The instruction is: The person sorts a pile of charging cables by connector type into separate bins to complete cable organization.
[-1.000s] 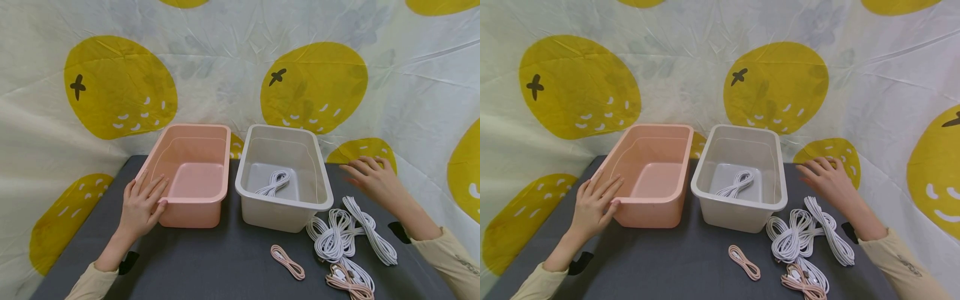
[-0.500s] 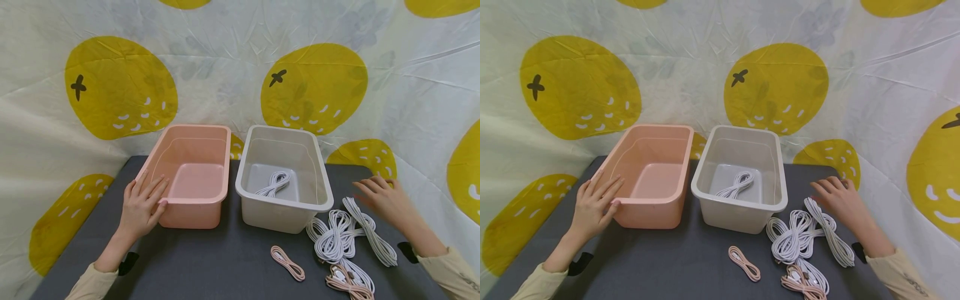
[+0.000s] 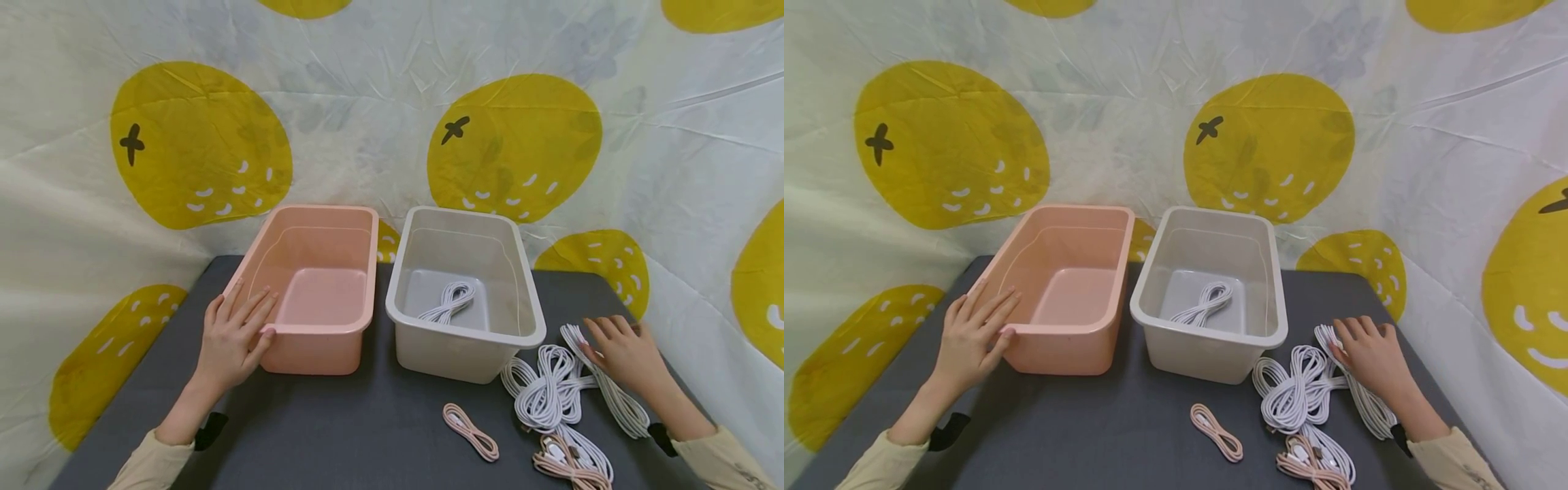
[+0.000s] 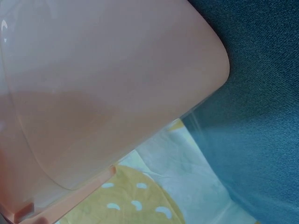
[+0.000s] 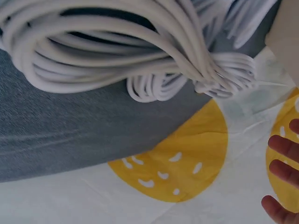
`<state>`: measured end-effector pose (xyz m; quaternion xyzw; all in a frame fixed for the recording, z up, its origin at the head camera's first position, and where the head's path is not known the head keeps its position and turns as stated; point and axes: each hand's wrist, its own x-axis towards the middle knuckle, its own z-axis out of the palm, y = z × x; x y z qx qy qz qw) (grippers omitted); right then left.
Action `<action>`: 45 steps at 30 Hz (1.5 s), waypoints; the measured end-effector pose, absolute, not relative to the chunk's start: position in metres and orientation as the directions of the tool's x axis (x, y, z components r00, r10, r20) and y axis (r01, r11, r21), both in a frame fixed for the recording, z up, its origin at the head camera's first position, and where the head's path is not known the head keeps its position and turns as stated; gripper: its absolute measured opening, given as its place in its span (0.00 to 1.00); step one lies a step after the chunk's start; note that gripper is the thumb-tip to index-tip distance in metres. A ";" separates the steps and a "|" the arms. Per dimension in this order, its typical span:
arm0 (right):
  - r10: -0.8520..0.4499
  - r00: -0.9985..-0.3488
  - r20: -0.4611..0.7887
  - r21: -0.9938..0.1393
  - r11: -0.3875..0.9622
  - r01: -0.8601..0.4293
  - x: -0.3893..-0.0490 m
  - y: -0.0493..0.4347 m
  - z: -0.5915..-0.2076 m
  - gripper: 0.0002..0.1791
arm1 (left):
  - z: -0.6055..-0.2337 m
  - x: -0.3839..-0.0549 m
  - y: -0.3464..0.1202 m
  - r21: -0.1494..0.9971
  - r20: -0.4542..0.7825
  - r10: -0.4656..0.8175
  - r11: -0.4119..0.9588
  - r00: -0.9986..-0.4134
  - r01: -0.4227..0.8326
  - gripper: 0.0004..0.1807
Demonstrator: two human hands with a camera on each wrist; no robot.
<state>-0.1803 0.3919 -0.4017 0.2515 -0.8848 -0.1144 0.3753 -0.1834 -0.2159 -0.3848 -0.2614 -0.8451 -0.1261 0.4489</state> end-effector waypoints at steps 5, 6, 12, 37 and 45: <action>-0.451 -0.707 0.545 0.356 0.888 -0.291 -0.174 0.393 -0.415 0.46 | -0.386 -0.184 -0.216 -0.020 0.827 0.326 0.831 -0.457 0.557 0.30; -0.440 -0.720 0.536 0.353 0.892 -0.283 -0.173 0.394 -0.417 0.47 | -0.386 -0.184 -0.216 -0.020 0.827 0.326 0.831 -0.457 0.556 0.31; -0.428 -0.726 0.539 0.341 0.899 -0.276 -0.172 0.395 -0.425 0.47 | -0.386 -0.184 -0.215 -0.023 0.827 0.328 0.832 -0.457 0.555 0.31; -0.451 -0.694 0.561 0.330 0.891 -0.313 -0.179 0.400 -0.445 0.42 | -0.384 -0.185 -0.216 -0.023 0.825 0.329 0.833 -0.460 0.553 0.30; -0.373 -0.762 0.529 0.287 0.924 -0.252 -0.178 0.402 -0.447 0.45 | -0.385 -0.184 -0.216 -0.021 0.823 0.329 0.833 -0.464 0.553 0.30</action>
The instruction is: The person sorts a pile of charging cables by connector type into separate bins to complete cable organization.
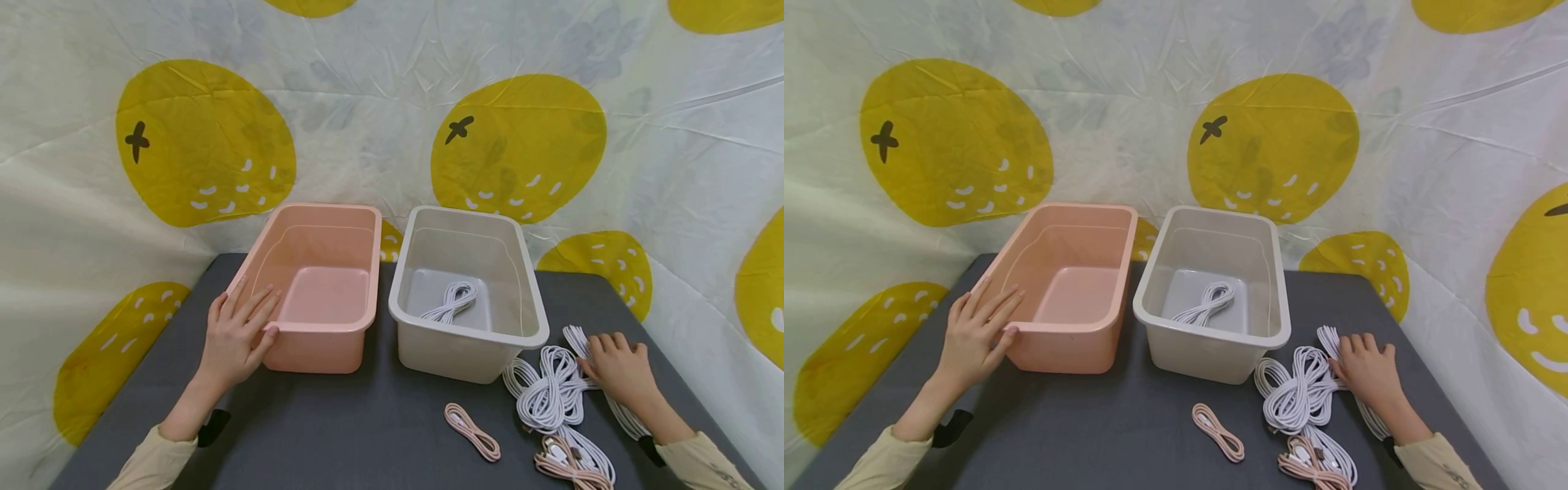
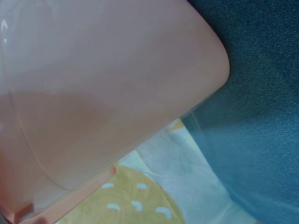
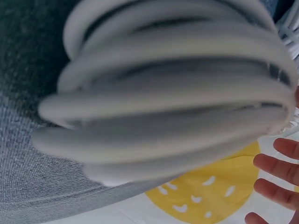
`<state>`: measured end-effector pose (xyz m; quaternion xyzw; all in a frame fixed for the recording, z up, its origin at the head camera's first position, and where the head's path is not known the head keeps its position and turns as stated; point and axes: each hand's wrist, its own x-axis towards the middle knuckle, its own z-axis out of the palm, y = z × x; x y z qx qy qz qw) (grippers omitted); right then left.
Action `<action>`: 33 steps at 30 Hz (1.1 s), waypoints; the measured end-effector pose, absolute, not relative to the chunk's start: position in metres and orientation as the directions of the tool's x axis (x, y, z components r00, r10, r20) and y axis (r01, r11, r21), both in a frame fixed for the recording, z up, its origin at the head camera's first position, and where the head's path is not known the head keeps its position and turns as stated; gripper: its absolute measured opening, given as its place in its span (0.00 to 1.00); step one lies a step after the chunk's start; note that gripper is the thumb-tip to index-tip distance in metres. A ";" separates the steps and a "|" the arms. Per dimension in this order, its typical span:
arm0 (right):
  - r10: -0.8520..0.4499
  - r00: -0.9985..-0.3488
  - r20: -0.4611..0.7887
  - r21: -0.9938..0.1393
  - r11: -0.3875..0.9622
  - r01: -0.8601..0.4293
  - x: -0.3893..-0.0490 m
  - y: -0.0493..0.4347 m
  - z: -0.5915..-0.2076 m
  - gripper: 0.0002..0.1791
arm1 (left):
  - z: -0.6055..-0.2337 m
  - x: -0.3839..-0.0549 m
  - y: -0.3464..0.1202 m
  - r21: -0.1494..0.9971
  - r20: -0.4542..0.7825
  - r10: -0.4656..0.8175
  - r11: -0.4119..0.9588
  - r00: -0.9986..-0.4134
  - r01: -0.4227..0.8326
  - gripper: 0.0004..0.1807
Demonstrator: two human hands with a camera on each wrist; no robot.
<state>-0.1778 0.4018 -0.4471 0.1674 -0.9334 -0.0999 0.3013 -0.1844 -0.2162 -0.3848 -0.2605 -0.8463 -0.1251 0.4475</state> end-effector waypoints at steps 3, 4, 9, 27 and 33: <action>-0.338 -0.803 0.492 0.273 0.935 -0.226 -0.176 0.403 -0.447 0.40 | -0.385 -0.184 -0.216 -0.020 0.824 0.328 0.833 -0.463 0.553 0.30; -0.335 -0.807 0.485 0.272 0.936 -0.225 -0.175 0.403 -0.447 0.37 | -0.385 -0.184 -0.216 -0.021 0.823 0.328 0.833 -0.463 0.553 0.30; -0.334 -0.817 0.470 0.265 0.936 -0.230 -0.174 0.405 -0.449 0.38 | -0.385 -0.184 -0.217 -0.022 0.822 0.328 0.834 -0.465 0.551 0.30; -0.370 -0.820 0.436 0.262 0.924 -0.277 -0.168 0.392 -0.442 0.29 | -0.393 -0.191 -0.220 -0.032 0.837 0.333 0.822 -0.435 0.568 0.28; -0.349 -0.862 0.368 0.265 0.928 -0.263 -0.166 0.386 -0.438 0.20 | -0.385 -0.185 -0.216 -0.022 0.831 0.327 0.827 -0.450 0.561 0.29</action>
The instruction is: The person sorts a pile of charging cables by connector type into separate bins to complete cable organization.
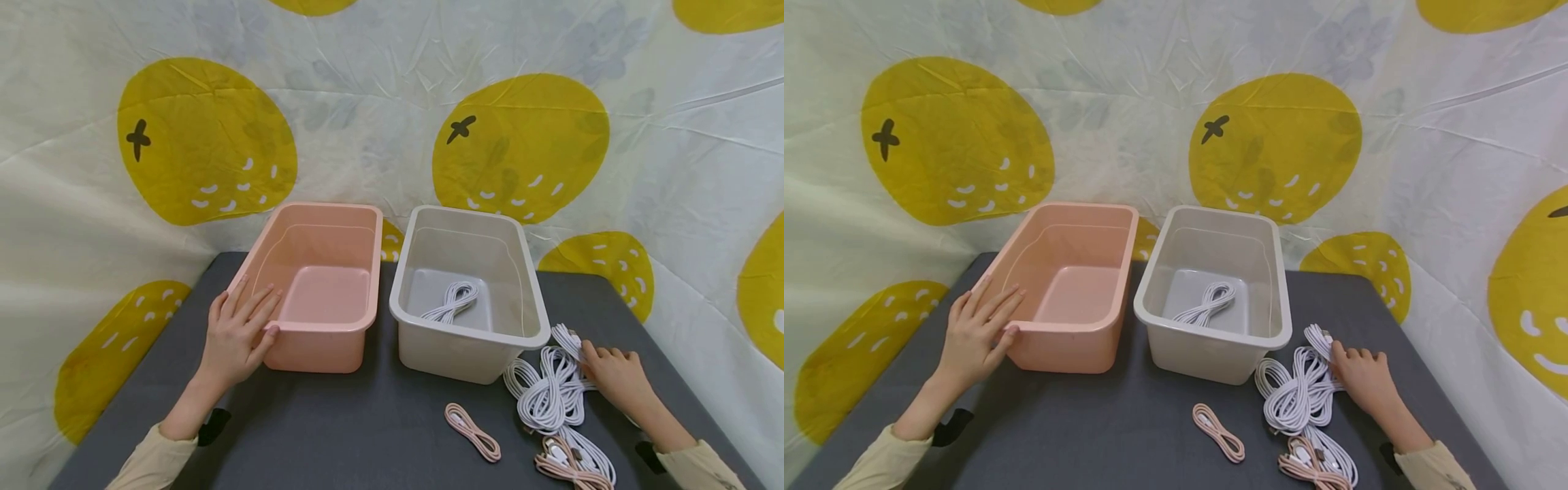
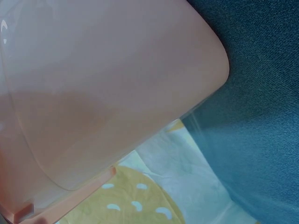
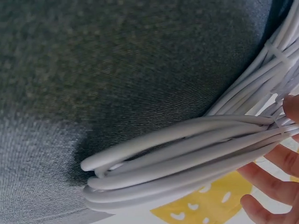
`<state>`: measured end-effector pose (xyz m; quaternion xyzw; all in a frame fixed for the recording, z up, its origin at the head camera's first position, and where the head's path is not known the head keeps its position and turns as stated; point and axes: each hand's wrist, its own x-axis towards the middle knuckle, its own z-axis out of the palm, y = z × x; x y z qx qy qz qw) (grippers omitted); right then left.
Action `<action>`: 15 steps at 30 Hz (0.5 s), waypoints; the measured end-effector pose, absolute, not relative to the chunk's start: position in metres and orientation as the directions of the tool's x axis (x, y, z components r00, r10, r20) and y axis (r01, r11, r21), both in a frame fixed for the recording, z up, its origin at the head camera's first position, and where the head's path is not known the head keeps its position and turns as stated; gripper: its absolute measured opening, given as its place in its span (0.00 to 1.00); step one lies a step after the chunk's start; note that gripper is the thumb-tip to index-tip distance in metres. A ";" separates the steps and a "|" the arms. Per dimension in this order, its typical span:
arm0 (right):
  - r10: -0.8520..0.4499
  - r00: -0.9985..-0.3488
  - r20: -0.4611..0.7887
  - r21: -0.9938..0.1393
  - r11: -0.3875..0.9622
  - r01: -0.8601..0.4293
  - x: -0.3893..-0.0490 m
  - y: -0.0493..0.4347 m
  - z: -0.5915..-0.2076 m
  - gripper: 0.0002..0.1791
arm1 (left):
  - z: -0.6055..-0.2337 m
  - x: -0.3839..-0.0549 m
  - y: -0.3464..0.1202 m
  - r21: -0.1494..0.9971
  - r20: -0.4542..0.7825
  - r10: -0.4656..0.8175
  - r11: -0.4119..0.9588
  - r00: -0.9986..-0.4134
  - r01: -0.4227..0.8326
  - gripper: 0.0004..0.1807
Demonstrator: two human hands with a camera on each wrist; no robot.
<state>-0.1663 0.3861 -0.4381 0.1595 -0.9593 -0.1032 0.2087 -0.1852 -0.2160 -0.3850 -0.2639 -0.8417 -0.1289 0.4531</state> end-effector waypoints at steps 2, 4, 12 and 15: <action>-0.348 -0.859 0.375 0.262 0.929 -0.262 -0.166 0.386 -0.438 0.20 | -0.385 -0.185 -0.216 -0.019 0.828 0.326 0.829 -0.456 0.559 0.29; -0.349 -0.852 0.390 0.258 0.930 -0.263 -0.166 0.386 -0.439 0.15 | -0.384 -0.184 -0.216 -0.019 0.826 0.326 0.831 -0.460 0.555 0.29; -0.368 -0.838 0.402 0.260 0.924 -0.281 -0.166 0.386 -0.434 0.32 | -0.383 -0.184 -0.216 -0.023 0.820 0.330 0.834 -0.467 0.551 0.29; -0.375 -0.832 0.408 0.262 0.922 -0.287 -0.167 0.386 -0.431 0.37 | -0.383 -0.184 -0.216 -0.023 0.821 0.331 0.833 -0.465 0.552 0.29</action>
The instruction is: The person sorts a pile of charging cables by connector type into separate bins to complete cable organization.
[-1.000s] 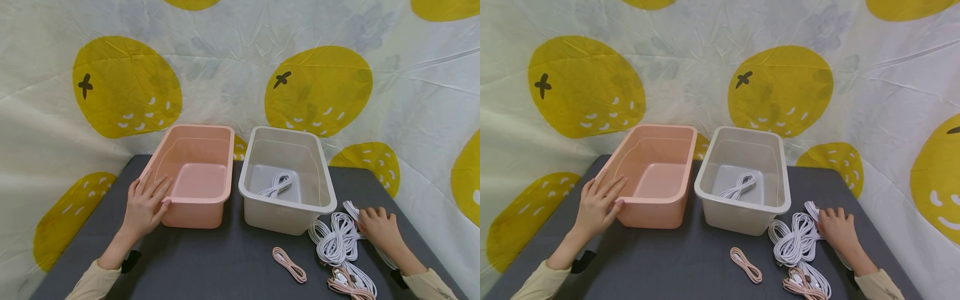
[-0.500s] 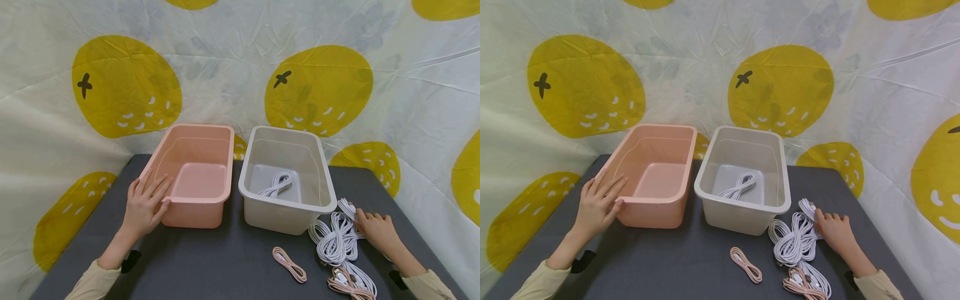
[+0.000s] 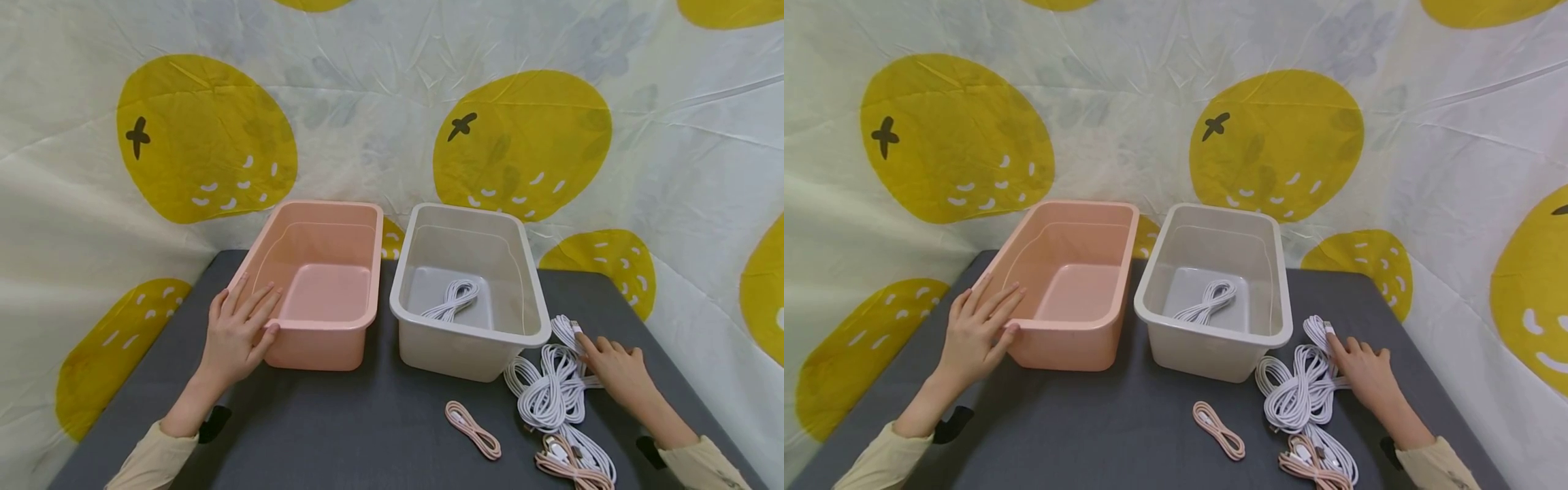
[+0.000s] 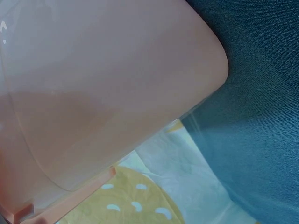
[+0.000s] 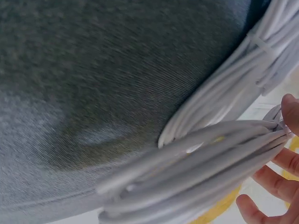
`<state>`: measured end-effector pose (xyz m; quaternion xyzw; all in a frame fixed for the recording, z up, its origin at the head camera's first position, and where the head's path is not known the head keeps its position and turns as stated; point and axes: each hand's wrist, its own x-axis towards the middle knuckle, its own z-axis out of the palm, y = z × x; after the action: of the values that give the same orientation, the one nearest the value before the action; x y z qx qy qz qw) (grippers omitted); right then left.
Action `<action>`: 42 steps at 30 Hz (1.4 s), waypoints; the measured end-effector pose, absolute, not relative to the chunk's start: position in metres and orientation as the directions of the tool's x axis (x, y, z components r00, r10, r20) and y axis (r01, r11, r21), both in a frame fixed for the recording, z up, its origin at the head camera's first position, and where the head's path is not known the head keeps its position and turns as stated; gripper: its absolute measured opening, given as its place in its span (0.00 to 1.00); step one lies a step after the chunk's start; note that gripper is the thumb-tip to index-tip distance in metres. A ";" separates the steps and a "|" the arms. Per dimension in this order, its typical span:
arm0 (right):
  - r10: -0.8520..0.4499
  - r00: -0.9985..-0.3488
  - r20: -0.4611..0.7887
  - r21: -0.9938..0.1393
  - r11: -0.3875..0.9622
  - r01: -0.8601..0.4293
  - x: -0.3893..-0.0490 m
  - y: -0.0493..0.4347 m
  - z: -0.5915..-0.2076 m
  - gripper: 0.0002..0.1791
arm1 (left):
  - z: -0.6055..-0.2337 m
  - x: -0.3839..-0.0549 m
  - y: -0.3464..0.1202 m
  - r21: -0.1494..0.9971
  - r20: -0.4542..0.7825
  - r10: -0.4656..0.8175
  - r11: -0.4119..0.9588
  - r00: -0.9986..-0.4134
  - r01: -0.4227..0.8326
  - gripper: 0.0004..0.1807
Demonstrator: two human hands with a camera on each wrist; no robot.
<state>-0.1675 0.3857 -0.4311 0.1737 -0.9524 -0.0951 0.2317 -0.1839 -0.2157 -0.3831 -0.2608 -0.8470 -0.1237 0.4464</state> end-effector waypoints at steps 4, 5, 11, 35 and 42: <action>-0.379 -0.823 0.422 0.261 0.921 -0.290 -0.171 0.386 -0.427 0.41 | -0.383 -0.185 -0.215 -0.017 0.828 0.326 0.827 -0.456 0.561 0.29; -0.377 -0.828 0.416 0.258 0.922 -0.290 -0.171 0.386 -0.426 0.41 | -0.383 -0.185 -0.215 -0.013 0.830 0.324 0.825 -0.454 0.565 0.29; -0.378 -0.847 0.373 0.247 0.921 -0.302 -0.172 0.386 -0.419 0.43 | -0.383 -0.185 -0.215 -0.008 0.835 0.321 0.820 -0.448 0.572 0.29; -0.469 -0.632 0.617 0.295 0.882 -0.367 -0.189 0.378 -0.367 0.37 | -0.383 -0.184 -0.214 -0.006 0.834 0.317 0.822 -0.450 0.569 0.28; -0.530 -0.571 0.627 0.367 0.847 -0.384 -0.193 0.369 -0.344 0.37 | -0.382 -0.184 -0.214 -0.008 0.836 0.320 0.820 -0.446 0.573 0.28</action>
<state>-0.1927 0.3694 -0.3441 0.2594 -0.8812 -0.0950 0.3837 -0.1841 -0.2138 -0.3821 -0.2662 -0.8388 -0.1392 0.4541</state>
